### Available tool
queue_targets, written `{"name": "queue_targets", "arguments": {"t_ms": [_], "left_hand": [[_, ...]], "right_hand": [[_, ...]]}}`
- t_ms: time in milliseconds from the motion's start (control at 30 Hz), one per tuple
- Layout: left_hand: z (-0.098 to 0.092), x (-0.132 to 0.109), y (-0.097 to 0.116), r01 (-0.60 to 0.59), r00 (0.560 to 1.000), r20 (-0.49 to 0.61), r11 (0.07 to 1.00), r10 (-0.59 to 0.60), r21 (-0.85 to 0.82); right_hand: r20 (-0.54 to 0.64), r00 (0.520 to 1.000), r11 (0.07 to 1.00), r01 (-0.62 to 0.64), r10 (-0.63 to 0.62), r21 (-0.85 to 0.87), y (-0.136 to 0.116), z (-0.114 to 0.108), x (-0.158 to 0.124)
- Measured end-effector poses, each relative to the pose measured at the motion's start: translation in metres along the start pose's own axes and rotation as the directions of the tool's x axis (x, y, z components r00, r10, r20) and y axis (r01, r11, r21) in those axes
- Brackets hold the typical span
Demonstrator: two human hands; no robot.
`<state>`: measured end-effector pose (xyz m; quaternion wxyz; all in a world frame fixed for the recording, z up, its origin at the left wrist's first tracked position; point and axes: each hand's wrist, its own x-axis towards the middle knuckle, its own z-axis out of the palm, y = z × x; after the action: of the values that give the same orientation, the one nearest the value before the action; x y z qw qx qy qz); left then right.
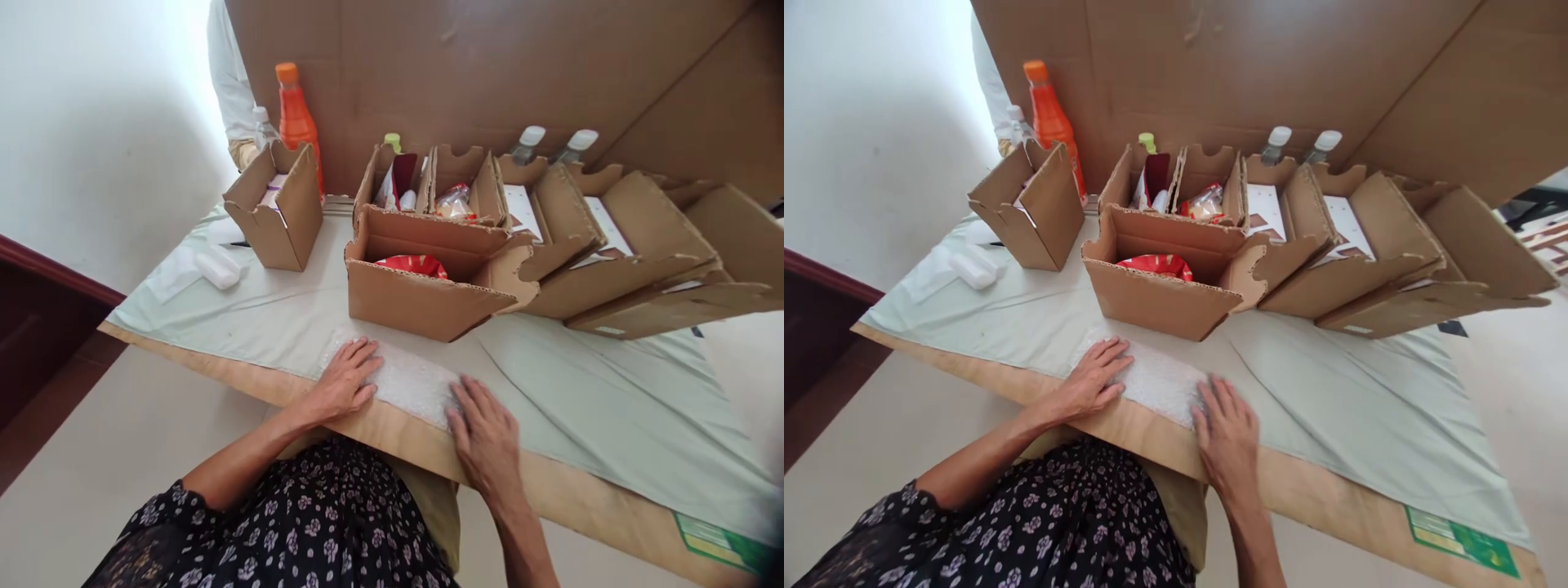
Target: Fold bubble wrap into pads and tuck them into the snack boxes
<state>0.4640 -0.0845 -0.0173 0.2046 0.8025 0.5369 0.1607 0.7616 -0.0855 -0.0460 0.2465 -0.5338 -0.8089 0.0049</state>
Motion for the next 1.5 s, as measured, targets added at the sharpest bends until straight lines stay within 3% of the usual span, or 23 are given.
{"name": "queue_targets", "arguments": {"t_ms": [67, 133, 267, 367, 433, 567, 733, 800, 900, 1033, 1133, 1233, 1333, 1400, 1500], "left_hand": [[0.001, 0.0, -0.001, 0.0, 1.0, -0.009, 1.0, 0.0, -0.013], [0.0, 0.002, 0.0, 0.001, 1.0, -0.018, 1.0, -0.002, -0.018], [-0.005, 0.004, 0.001, -0.017, 1.0, -0.014, 0.999, 0.017, -0.029], [-0.012, 0.001, -0.007, -0.022, 0.999, -0.035, 0.999, 0.021, -0.038], [-0.016, -0.001, -0.015, 0.082, 0.988, -0.129, 0.997, -0.082, -0.009], [-0.017, 0.002, -0.023, 0.359, 0.888, -0.318, 0.933, -0.333, 0.023], [-0.014, 0.003, -0.012, 0.328, 0.894, -0.304, 0.943, -0.328, -0.053], [-0.017, 0.001, -0.008, 0.316, 0.9, -0.294, 0.946, -0.323, -0.07], [-0.026, 0.005, -0.008, 0.311, 0.9, -0.297, 0.947, -0.319, -0.077], [-0.035, 0.031, -0.007, 0.256, 0.917, -0.303, 0.965, -0.259, -0.05], [-0.033, 0.041, 0.001, 0.229, 0.929, -0.29, 0.973, -0.228, -0.029], [-0.028, 0.018, 0.015, 0.157, 0.943, -0.288, 0.986, -0.168, -0.061], [-0.023, -0.027, 0.034, -0.097, 0.976, -0.212, 0.966, 0.046, -0.24], [-0.017, -0.051, 0.047, -0.228, 0.973, -0.119, 0.908, 0.198, -0.352], [-0.003, -0.064, 0.059, -0.239, 0.97, -0.046, 0.908, 0.238, -0.345]], "right_hand": [[-0.097, 0.988, 0.992, -0.126, 0.123, -0.022, 0.016, -0.013, -0.007], [-0.138, 0.977, 0.986, -0.165, 0.165, 0.015, 0.012, -0.015, 0.002], [0.012, 1.0, 0.997, 0.001, -0.002, 0.08, -0.017, 0.003, 0.041], [0.084, 0.996, 1.0, -0.005, 0.005, 0.01, -0.01, 0.012, 0.047], [0.064, 0.994, 0.996, -0.083, 0.085, -0.041, 0.009, 0.01, 0.038], [0.04, 0.986, 0.987, -0.161, 0.161, -0.002, 0.031, 0.003, 0.026], [0.087, 0.966, 0.938, -0.257, 0.243, 0.231, -0.001, -0.008, 0.03], [0.128, 0.934, 0.867, -0.358, 0.335, 0.347, -0.017, -0.018, 0.023], [0.234, 0.869, 0.679, -0.488, 0.435, 0.548, -0.041, -0.031, 0.0], [0.472, 0.782, 0.324, -0.607, 0.407, 0.726, -0.074, -0.031, -0.032], [0.573, 0.723, 0.157, -0.664, 0.387, 0.732, -0.089, -0.025, -0.043], [0.584, 0.691, 0.095, -0.676, 0.427, 0.731, -0.091, -0.025, -0.042], [0.606, 0.673, 0.044, -0.684, 0.424, 0.728, -0.085, -0.03, -0.039], [0.632, 0.658, -0.012, -0.689, 0.409, 0.725, -0.082, -0.031, -0.036], [0.65, 0.643, -0.126, -0.665, 0.406, 0.736, -0.084, -0.03, -0.03]]}}
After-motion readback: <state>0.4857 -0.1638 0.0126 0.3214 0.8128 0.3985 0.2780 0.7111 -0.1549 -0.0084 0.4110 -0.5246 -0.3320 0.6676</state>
